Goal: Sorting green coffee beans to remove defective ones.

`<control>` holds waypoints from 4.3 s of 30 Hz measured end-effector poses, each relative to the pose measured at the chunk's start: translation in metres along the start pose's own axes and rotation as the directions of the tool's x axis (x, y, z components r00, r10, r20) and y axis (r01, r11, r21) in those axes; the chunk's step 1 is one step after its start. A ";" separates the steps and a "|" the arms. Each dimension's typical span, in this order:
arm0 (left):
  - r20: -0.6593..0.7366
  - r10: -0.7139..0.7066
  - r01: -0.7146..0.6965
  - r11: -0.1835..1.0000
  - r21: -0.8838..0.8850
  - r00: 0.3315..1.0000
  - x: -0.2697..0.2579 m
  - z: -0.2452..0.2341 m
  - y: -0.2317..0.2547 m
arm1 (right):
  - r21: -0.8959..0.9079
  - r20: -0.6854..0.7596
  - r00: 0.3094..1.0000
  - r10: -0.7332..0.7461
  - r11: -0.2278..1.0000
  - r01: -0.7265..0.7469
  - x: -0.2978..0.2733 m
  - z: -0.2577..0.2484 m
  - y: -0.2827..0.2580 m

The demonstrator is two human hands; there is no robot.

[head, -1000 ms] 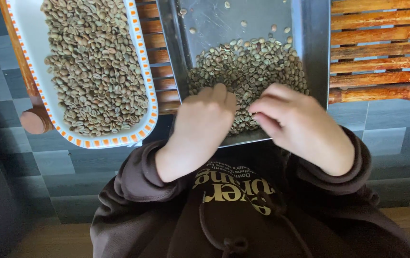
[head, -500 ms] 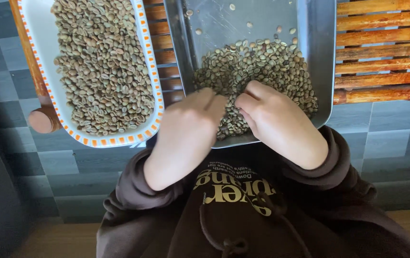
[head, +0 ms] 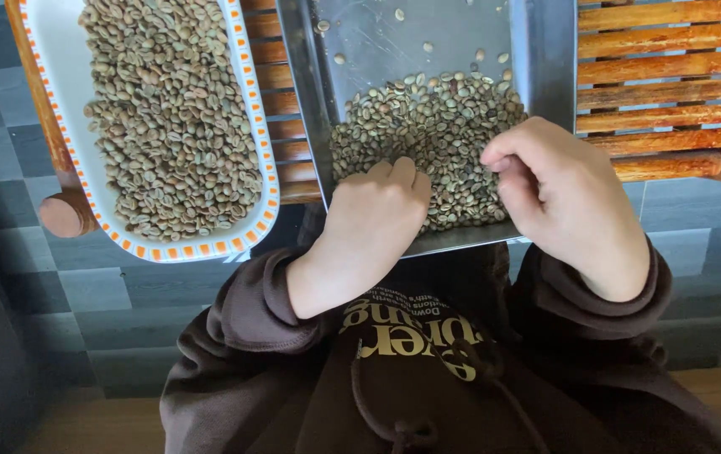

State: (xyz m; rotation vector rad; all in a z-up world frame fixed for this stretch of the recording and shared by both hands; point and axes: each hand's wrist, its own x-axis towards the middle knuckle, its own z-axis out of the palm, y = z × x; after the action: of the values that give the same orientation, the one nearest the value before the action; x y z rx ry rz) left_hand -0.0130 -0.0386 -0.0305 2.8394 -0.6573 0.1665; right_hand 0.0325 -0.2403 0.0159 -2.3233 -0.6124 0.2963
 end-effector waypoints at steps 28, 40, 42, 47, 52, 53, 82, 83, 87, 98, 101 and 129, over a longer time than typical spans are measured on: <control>-0.090 -0.262 0.179 0.834 -0.523 0.961 -0.017 -0.060 -0.039 | -0.055 0.265 0.924 -0.276 0.952 0.301 0.021 0.042 0.007; 0.067 -0.144 0.123 0.961 0.248 0.987 -0.014 -0.013 -0.004 | 0.090 0.061 0.997 -0.049 0.995 0.044 0.017 0.013 -0.004; 0.068 -0.130 0.104 0.948 0.302 0.989 -0.010 -0.007 -0.003 | 0.089 0.061 0.996 -0.072 0.994 0.066 0.017 0.013 -0.005; 0.060 -0.105 0.095 0.985 0.142 0.993 -0.007 -0.016 -0.012 | 0.081 0.096 0.983 -0.156 0.986 0.149 0.016 0.025 0.013; 0.033 -0.142 0.145 0.983 -0.111 0.989 -0.008 -0.063 -0.024 | 0.105 0.190 0.952 -0.240 0.969 0.224 0.021 0.041 0.006; -0.008 -0.177 0.176 0.984 -0.040 0.984 -0.010 -0.067 -0.026 | 0.110 0.205 0.951 -0.230 0.971 0.211 0.023 0.042 -0.002; -0.079 -0.264 0.253 0.960 -0.123 0.961 -0.033 -0.075 -0.042 | 0.177 0.210 0.947 -0.241 0.962 0.206 0.032 0.075 -0.050; -0.079 -0.271 0.260 0.957 -0.125 0.959 -0.033 -0.075 -0.041 | 0.176 0.209 0.947 -0.243 0.962 0.208 0.032 0.075 -0.050; -0.090 -0.275 0.264 0.958 -0.115 0.957 -0.033 -0.072 -0.042 | 0.119 0.237 0.937 -0.257 0.965 0.235 0.031 0.079 -0.047; -0.006 -0.360 0.185 0.493 -0.850 0.933 -0.039 -0.054 -0.036 | 0.109 0.107 0.962 -0.252 0.964 0.241 0.028 0.058 -0.019; 0.233 -0.305 0.139 -0.300 -0.944 0.923 -0.041 -0.033 -0.019 | 0.009 -0.026 0.971 -0.238 0.971 0.238 0.022 0.029 -0.022; -0.288 -0.706 0.009 0.385 -0.923 0.647 -0.078 -0.059 -0.086 | -0.471 -0.174 0.985 -0.006 0.879 -0.077 0.004 0.033 -0.002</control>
State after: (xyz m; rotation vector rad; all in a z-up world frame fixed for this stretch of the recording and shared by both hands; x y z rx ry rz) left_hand -0.0480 0.0836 -0.0020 1.6036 0.1571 0.5430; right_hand 0.0226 -0.2178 -0.0064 -2.7993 -0.6078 -0.0510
